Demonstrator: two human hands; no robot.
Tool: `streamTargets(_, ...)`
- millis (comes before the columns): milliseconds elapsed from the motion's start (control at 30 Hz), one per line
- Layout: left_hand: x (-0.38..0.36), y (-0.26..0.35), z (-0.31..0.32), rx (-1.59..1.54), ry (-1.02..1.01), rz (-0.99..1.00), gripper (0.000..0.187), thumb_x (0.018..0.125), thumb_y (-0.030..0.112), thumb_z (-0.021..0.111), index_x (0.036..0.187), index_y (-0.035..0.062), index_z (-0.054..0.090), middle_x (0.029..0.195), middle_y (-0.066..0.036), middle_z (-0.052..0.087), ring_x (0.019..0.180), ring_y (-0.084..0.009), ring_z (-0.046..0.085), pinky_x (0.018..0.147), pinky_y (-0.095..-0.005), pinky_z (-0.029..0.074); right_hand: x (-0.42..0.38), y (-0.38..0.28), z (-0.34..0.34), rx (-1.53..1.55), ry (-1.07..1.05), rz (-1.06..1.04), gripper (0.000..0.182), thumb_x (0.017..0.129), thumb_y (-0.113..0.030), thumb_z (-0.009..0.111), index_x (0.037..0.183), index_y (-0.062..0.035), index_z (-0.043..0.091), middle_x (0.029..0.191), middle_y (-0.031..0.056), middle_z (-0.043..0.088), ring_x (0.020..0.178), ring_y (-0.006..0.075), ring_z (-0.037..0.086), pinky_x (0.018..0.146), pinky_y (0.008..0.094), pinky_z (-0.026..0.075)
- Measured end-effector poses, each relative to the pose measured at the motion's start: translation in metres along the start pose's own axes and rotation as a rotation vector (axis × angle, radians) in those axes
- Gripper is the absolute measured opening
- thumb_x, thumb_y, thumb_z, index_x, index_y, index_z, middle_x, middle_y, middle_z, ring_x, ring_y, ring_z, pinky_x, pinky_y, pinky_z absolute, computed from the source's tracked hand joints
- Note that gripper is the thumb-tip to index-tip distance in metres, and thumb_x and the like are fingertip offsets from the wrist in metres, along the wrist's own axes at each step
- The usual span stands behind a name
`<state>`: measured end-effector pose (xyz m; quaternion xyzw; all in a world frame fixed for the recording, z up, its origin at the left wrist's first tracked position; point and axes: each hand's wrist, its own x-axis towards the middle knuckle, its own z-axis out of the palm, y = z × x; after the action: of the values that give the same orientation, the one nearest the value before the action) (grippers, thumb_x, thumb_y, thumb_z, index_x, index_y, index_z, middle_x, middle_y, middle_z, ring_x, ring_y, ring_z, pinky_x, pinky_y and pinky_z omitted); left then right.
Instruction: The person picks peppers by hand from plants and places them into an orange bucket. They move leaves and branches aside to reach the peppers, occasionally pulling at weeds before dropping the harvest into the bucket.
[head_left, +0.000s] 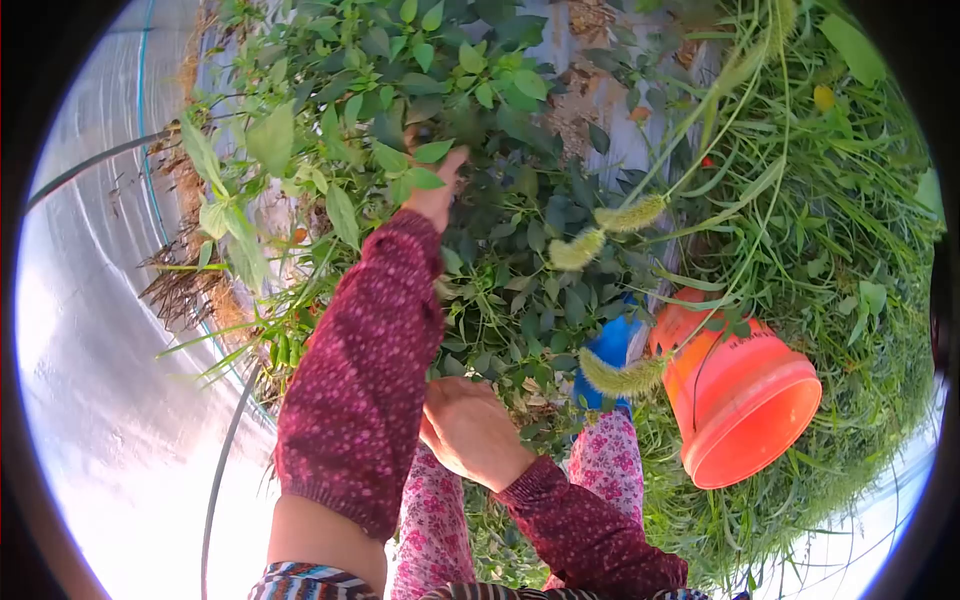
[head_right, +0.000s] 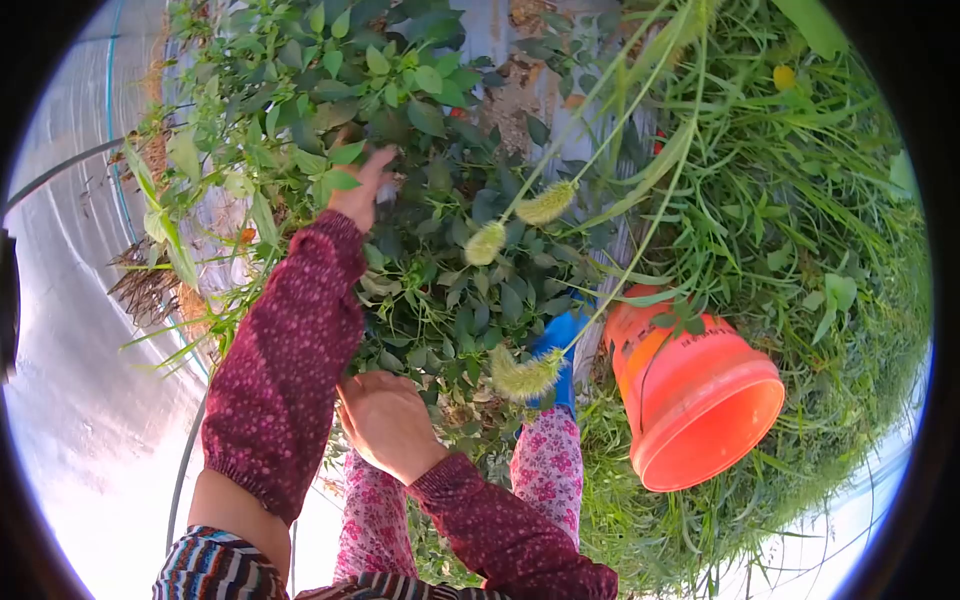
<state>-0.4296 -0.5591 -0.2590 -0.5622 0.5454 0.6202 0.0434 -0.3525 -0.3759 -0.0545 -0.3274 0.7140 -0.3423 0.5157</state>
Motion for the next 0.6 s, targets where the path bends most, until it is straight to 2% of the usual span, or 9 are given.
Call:
streamTargets(100, -0.01, 0.016, 0.033, 0.201, 0.0, 0.021, 0.065, 0.082, 0.036, 0.062, 0.134, 0.0053, 0.039, 0.119, -0.011, 0.053, 0.11, -0.0239, 0.049, 0.095, -0.0369, 0.037, -0.004, 0.006, 0.005, -0.057, 0.06, -0.07, 0.014, 0.078, -0.017, 0.059, 0.085, -0.0048, 0.058, 0.081, 0.0091, 0.059, 0.079, 0.0245, 0.059, 0.072, 0.0398, 0.045)
streamTargets(200, 0.008, -0.027, 0.051, -0.213, -0.271, 0.04, 0.066, 0.082, 0.03, 0.061, 0.139, 0.009, 0.035, 0.122, -0.012, 0.053, 0.112, -0.0302, 0.05, 0.094, -0.0392, 0.038, -0.013, 0.019, 0.022, -0.145, 0.06, -0.155, 0.013, 0.075, -0.02, 0.061, 0.079, -0.0083, 0.06, 0.08, 0.007, 0.059, 0.081, 0.0227, 0.058, 0.071, 0.0377, 0.044)
streamTargets(267, 0.026, -0.05, 0.053, 1.032, -0.155, 0.911, 0.061, 0.08, 0.022, 0.058, 0.136, 0.0095, 0.037, 0.111, -0.015, 0.058, 0.096, -0.032, 0.058, 0.081, -0.0386, 0.046, -0.015, 0.02, 0.023, -0.172, 0.012, -0.17, 0.013, 0.074, -0.022, 0.061, 0.079, -0.0094, 0.061, 0.08, 0.0063, 0.059, 0.082, 0.0224, 0.058, 0.07, 0.0369, 0.044)
streamTargets(300, 0.023, -0.05, 0.052, 1.033, -0.153, 0.91, 0.061, 0.08, 0.022, 0.058, 0.136, 0.0095, 0.037, 0.111, -0.015, 0.058, 0.096, -0.032, 0.058, 0.081, -0.0386, 0.046, -0.015, 0.019, 0.021, -0.185, 0.002, -0.148, 0.014, 0.074, -0.022, 0.061, 0.079, -0.0098, 0.061, 0.081, 0.0059, 0.059, 0.083, 0.0228, 0.058, 0.071, 0.0368, 0.044)
streamTargets(367, -0.025, -0.009, 0.042, 0.48, -0.312, 0.322, 0.061, 0.076, 0.012, 0.056, 0.134, 0.0086, 0.037, 0.102, -0.019, 0.059, 0.085, -0.033, 0.061, 0.072, -0.0381, 0.048, -0.014, 0.015, 0.016, -0.198, -0.008, -0.124, 0.014, 0.074, -0.023, 0.061, 0.079, -0.0102, 0.062, 0.083, 0.0055, 0.06, 0.084, 0.0232, 0.058, 0.071, 0.0368, 0.043)
streamTargets(400, -0.034, -0.007, 0.033, 0.994, -0.193, 0.688, 0.065, 0.073, 0.003, 0.056, 0.134, 0.0052, 0.035, 0.099, -0.021, 0.058, 0.085, -0.0322, 0.06, 0.073, -0.0397, 0.049, -0.014, 0.014, 0.014, -0.198, -0.023, -0.114, 0.015, 0.074, -0.023, 0.061, 0.081, -0.0099, 0.062, 0.084, 0.0056, 0.06, 0.084, 0.0236, 0.058, 0.071, 0.0372, 0.044)
streamTargets(433, -0.042, 0.0, 0.026, 0.995, -0.194, 0.689, 0.065, 0.073, 0.003, 0.056, 0.134, 0.0052, 0.035, 0.099, -0.021, 0.058, 0.085, -0.0322, 0.06, 0.073, -0.0397, 0.049, -0.013, 0.012, 0.012, -0.198, -0.038, -0.104, 0.016, 0.074, -0.023, 0.061, 0.082, -0.0096, 0.063, 0.085, 0.0057, 0.06, 0.083, 0.0241, 0.058, 0.071, 0.0377, 0.044)
streamTargets(500, -0.056, 0.014, 0.011, 1.091, -0.118, 0.301, 0.058, 0.074, 0.002, 0.055, 0.13, 0.0025, 0.039, 0.096, -0.02, 0.06, 0.082, -0.0343, 0.06, 0.072, -0.0425, 0.049, -0.011, 0.008, 0.009, -0.212, -0.06, -0.083, 0.018, 0.075, -0.023, 0.061, 0.087, -0.0087, 0.063, 0.085, 0.0063, 0.06, 0.084, 0.0241, 0.058, 0.072, 0.0381, 0.044)
streamTargets(600, -0.05, -0.015, -0.032, 1.09, 0.072, 0.645, 0.044, 0.077, 0.011, 0.057, 0.119, -0.0003, 0.047, 0.086, -0.016, 0.063, 0.07, -0.0307, 0.063, 0.055, -0.0355, 0.051, -0.012, 0.003, 0.01, -0.223, -0.078, -0.047, 0.024, 0.077, -0.022, 0.06, 0.096, -0.0068, 0.061, 0.087, 0.0074, 0.061, 0.086, 0.0242, 0.059, 0.074, 0.0386, 0.045)
